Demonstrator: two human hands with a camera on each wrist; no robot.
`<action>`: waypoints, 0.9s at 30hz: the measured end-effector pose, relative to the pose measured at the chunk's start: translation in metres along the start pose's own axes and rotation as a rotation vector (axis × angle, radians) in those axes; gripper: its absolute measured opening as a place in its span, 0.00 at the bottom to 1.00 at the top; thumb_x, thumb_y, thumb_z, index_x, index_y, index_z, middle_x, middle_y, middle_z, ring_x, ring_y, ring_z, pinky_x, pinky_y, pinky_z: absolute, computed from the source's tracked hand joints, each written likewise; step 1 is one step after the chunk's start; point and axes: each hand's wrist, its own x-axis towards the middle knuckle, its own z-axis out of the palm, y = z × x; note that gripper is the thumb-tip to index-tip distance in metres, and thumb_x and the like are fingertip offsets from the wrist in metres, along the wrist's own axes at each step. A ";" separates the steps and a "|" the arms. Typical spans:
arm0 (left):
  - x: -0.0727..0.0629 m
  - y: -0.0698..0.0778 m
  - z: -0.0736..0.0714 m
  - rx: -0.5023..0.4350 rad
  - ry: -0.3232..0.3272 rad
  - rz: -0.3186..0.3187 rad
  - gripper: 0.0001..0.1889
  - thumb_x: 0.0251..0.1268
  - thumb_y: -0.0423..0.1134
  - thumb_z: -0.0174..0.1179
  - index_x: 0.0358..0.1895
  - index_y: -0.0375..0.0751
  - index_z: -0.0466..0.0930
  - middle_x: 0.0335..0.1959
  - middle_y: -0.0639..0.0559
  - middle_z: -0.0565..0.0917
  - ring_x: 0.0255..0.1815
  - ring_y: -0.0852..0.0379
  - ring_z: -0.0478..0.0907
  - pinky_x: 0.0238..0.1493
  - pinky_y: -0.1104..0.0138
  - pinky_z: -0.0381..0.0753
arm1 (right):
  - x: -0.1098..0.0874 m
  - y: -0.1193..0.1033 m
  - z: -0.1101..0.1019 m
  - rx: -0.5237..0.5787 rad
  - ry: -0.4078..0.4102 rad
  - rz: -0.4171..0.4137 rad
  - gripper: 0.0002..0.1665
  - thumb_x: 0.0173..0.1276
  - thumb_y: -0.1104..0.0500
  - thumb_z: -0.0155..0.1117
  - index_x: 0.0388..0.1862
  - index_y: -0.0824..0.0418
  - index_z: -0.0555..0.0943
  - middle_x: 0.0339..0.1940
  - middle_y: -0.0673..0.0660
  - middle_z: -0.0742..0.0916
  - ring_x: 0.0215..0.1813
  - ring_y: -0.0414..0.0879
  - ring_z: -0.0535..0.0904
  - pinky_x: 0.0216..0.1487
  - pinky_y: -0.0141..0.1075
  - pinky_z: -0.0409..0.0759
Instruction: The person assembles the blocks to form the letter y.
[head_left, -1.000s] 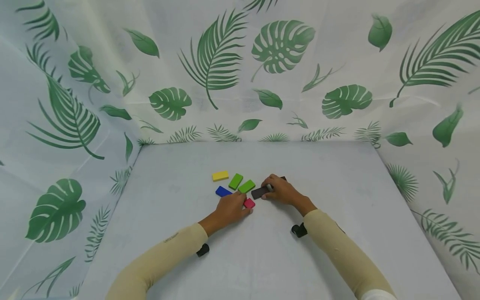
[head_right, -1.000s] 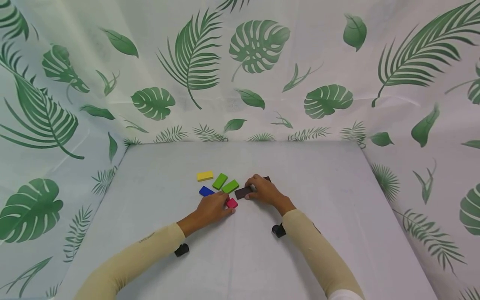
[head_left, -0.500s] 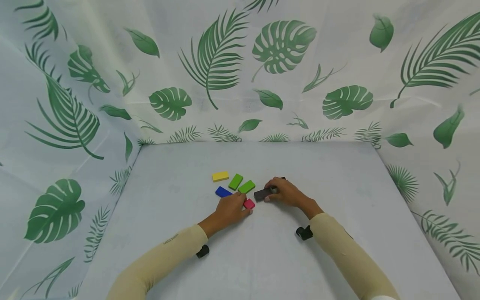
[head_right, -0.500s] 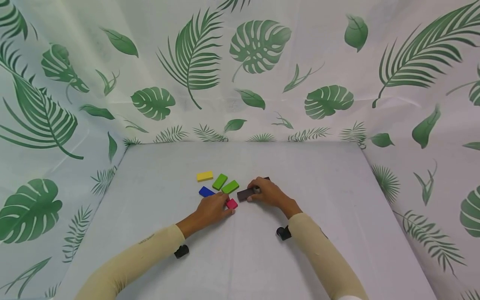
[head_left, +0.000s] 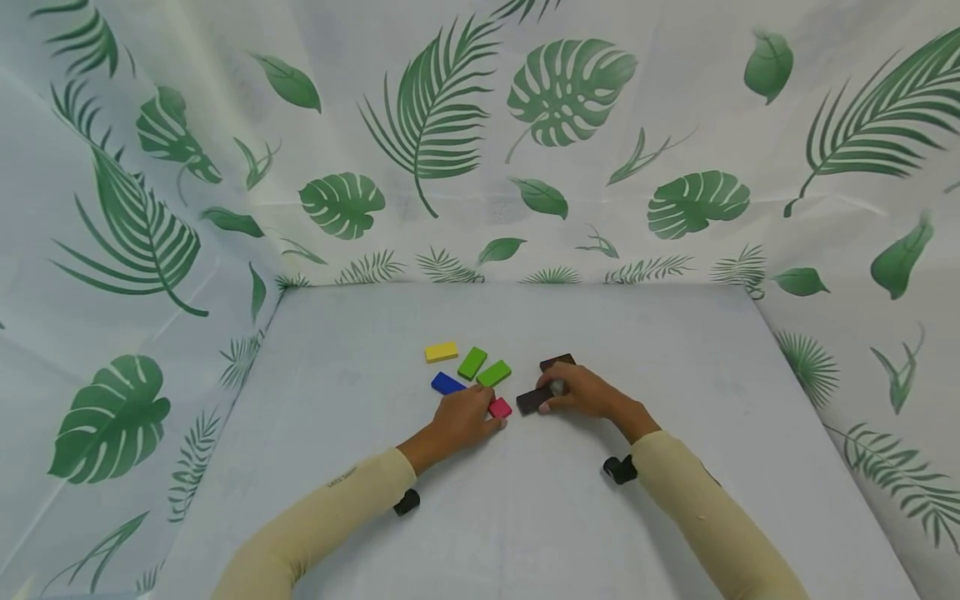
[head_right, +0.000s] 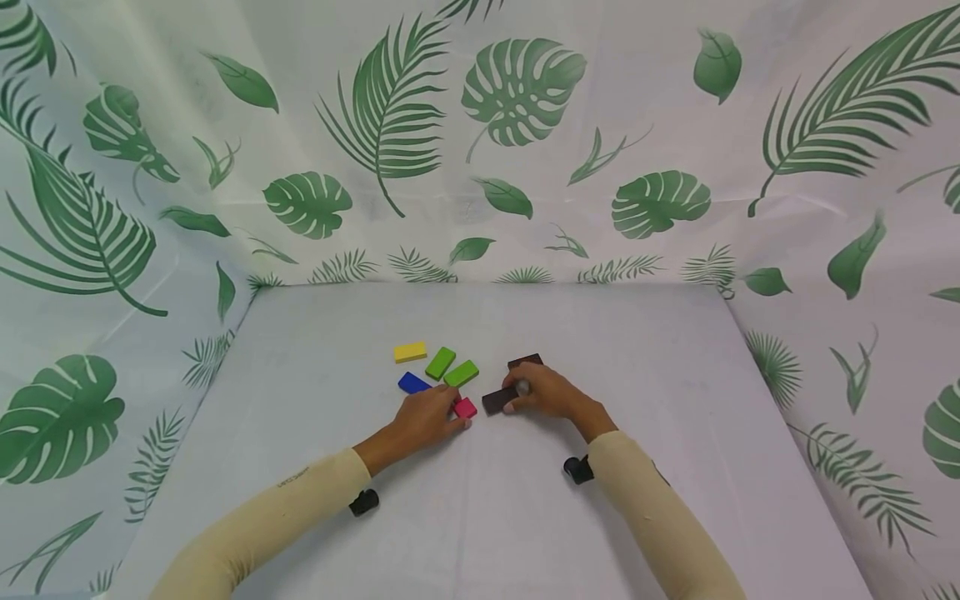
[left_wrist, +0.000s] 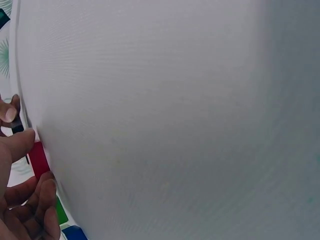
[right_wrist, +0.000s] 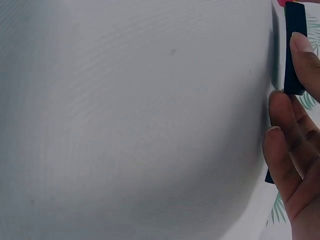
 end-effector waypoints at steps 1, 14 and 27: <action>0.000 0.000 0.000 -0.002 -0.001 -0.001 0.23 0.62 0.55 0.69 0.50 0.41 0.82 0.34 0.55 0.82 0.28 0.65 0.72 0.29 0.75 0.72 | 0.000 0.000 0.000 -0.001 -0.004 0.006 0.22 0.61 0.52 0.76 0.53 0.54 0.83 0.58 0.57 0.83 0.51 0.49 0.77 0.55 0.46 0.76; 0.003 0.007 -0.002 -0.057 -0.034 -0.005 0.21 0.62 0.52 0.70 0.49 0.39 0.82 0.33 0.55 0.81 0.29 0.64 0.72 0.31 0.75 0.73 | 0.006 0.009 -0.002 -0.084 -0.002 0.019 0.22 0.62 0.51 0.75 0.55 0.53 0.84 0.50 0.52 0.83 0.43 0.43 0.75 0.49 0.40 0.76; 0.002 0.011 -0.003 -0.116 -0.055 -0.028 0.21 0.63 0.49 0.70 0.50 0.35 0.81 0.33 0.53 0.81 0.30 0.63 0.72 0.31 0.74 0.73 | 0.012 0.010 -0.004 -0.093 -0.037 0.004 0.24 0.61 0.54 0.76 0.57 0.54 0.84 0.47 0.52 0.82 0.41 0.42 0.74 0.47 0.38 0.76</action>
